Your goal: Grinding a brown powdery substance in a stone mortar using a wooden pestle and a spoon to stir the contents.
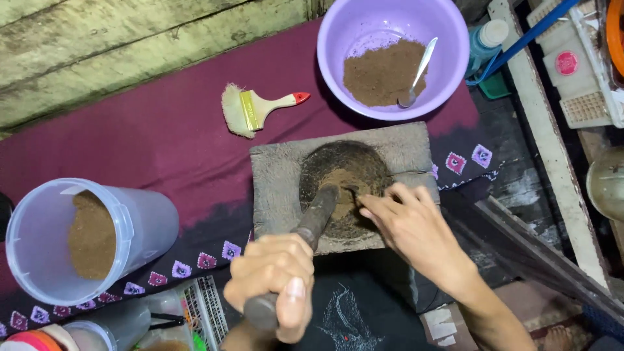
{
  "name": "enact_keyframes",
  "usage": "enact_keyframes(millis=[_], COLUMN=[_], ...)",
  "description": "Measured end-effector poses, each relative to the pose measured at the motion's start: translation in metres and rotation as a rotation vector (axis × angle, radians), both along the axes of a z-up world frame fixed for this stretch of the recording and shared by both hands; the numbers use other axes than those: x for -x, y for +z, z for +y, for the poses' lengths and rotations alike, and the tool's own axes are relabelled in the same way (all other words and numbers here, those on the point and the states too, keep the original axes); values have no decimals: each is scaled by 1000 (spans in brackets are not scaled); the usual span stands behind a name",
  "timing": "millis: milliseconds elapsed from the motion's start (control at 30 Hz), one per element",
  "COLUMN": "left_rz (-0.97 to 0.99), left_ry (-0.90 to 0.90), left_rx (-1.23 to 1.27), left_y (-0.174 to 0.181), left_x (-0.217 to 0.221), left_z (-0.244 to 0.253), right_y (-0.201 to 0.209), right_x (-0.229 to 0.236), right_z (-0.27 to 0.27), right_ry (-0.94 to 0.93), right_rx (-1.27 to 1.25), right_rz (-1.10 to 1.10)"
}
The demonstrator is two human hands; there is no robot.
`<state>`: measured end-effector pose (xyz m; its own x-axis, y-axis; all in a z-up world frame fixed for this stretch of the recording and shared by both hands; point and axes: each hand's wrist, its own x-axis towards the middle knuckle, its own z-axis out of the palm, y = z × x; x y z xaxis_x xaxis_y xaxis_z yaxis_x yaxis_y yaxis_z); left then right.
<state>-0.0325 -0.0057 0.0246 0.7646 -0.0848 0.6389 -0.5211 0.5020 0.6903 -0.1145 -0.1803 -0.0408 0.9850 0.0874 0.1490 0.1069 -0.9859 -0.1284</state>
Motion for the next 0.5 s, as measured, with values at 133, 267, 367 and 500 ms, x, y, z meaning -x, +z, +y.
enact_keyframes(millis=[133,267,367,500], left_rz=[918,136,222,123], left_ry=[45,-151,-125,-121], left_rx=[-1323,-19,70,156], left_y=[-140,-42,-7,5], left_x=[19,-19,-19,-12], left_z=[33,-14,-7,1], right_y=[46,61,22,0], right_x=[26,34,25,-2], right_z=[-7,8,22,-8], right_ry=[-55,-21,51,-89], right_rx=[-99,-135,-139,-277], right_rz=[46,-112,-25,99])
